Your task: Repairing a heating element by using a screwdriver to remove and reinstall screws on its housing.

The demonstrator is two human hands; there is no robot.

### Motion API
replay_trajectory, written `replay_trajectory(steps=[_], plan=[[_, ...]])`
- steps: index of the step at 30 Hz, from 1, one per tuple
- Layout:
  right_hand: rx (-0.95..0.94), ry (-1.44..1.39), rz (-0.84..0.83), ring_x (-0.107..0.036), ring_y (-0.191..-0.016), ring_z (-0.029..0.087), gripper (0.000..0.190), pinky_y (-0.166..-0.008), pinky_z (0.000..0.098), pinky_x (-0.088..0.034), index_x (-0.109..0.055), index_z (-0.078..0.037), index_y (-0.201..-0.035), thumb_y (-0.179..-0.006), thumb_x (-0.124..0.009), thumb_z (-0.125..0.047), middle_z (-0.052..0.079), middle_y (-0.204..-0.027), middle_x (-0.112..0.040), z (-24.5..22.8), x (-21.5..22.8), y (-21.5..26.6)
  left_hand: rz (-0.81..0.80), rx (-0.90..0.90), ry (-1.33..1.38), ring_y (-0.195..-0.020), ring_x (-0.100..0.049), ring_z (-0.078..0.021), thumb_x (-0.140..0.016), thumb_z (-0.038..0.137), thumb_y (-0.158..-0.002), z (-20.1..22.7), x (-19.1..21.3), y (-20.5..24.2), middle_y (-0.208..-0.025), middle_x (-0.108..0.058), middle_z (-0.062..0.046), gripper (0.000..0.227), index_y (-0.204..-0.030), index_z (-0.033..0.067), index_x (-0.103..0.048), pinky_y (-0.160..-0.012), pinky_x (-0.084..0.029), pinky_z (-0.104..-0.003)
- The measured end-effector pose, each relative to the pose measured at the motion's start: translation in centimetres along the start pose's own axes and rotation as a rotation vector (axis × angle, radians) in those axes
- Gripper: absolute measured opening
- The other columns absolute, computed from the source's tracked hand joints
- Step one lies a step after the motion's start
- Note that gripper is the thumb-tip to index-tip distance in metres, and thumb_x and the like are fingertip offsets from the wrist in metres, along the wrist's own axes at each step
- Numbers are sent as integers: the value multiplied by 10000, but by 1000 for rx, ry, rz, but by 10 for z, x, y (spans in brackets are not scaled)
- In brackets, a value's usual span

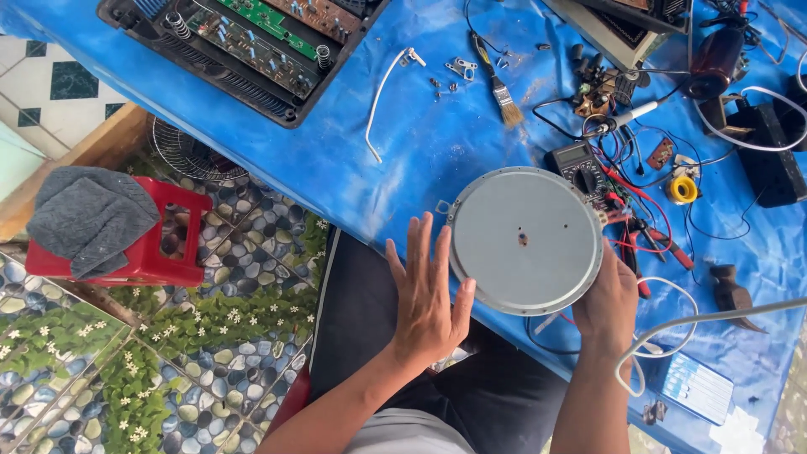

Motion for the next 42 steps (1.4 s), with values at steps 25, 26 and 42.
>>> replay_trajectory(steps=[25,26,42], plan=[[972,459,-528,-487,-653,160,53,-579,284,-374,-703,64,-1075,-1097,-731,24,142,-802,-581,-132,-165,-13,37,-487,-6,-1384,-556,-400,-423,293,-1049,12,-40,-30,-1414,-640,-94,415,-1304,104,-690,-1173,-172,-829],[1074,628,-435,-533,-630,216,85,-565,320,-383,-731,46,-1037,-1104,-756,0,138,-760,-599,-134,-163,-16,12,-363,-84,-1393,-527,-429,-499,236,-1016,3,-33,-42,-1426,-617,-147,378,-1312,78,-673,-1149,-153,-826],[434,1488,-239,-720,-892,435,673,-758,513,-565,-755,-55,-986,-920,-714,-724,197,-906,-741,-83,-117,-45,-92,114,-193,-1448,-436,-477,-413,285,-1091,-28,-31,-57,-1473,-532,-310,524,-1464,-76,-485,-1139,-91,-817]])
Point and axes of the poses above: each hand's wrist, its own y-axis away from the middle knuckle, its own x-axis out of the back of the hand, z = x × y, the point moved 7 cm from there along -y, towards the middle knuckle
